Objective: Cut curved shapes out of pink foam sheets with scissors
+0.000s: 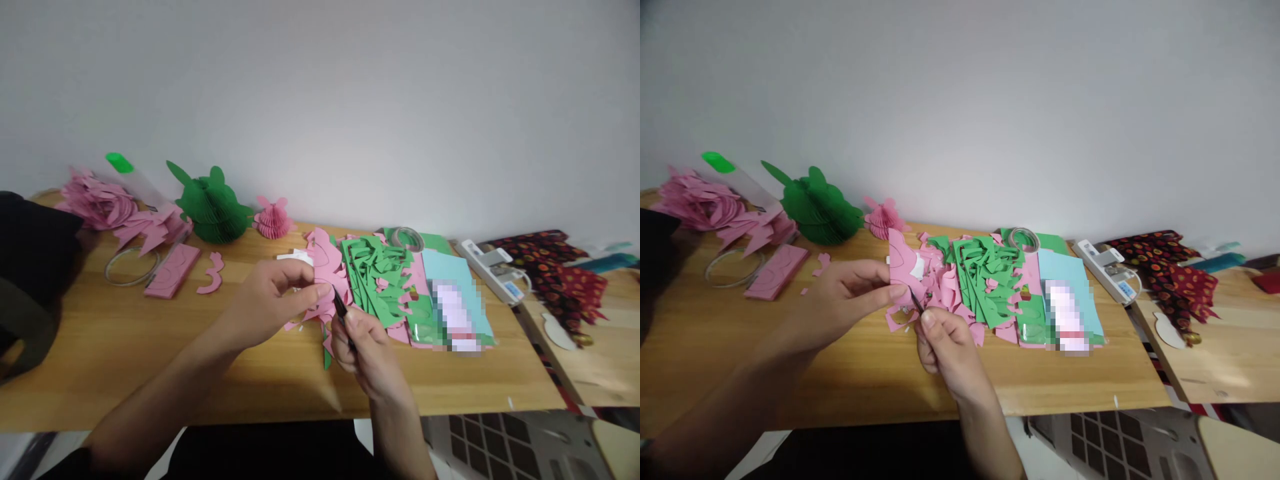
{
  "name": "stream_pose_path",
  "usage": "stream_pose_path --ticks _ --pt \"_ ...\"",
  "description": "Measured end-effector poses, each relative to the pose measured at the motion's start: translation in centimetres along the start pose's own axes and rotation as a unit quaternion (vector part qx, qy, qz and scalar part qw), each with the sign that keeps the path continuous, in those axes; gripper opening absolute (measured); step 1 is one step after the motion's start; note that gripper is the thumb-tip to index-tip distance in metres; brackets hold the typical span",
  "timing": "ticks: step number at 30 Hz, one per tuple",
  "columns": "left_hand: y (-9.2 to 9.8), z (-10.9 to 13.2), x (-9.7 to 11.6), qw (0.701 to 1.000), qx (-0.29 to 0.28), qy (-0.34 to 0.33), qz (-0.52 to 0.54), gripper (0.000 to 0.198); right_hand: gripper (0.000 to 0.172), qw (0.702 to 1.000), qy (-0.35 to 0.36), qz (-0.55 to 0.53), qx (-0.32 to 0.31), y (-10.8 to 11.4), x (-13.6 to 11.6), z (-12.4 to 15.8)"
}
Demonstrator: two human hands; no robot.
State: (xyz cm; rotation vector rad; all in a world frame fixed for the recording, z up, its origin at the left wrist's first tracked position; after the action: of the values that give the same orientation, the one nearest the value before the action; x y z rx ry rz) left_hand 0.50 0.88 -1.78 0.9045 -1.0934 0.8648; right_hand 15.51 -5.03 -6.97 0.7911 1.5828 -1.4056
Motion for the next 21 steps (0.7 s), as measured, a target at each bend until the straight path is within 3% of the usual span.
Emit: stream_pose_path --ticks 10,21 --pt "0.17 -0.47 0.47 0.998 -0.047 -0.012 -0.049 0.027 0.048 1.000 0.002 0.019 -0.003 0.57 -0.18 0.21" --pt "0.32 -0.58 0.52 0.996 -0.078 0.015 -0.038 0.020 0.047 1.000 -0.005 0.017 -0.012 0.84 -0.37 0.33"
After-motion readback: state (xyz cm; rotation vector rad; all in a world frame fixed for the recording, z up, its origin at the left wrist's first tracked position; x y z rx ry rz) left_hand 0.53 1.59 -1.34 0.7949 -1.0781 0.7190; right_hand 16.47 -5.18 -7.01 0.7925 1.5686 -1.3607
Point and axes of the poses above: each hand's wrist, its own z-axis away from the middle knuckle, its own y-axis out of the back of the hand, x = y × z, the point moved 2 cm from there along -z, towards the middle knuckle, and after that the axes turned 11 degrees about y, right-handed, at the moved point
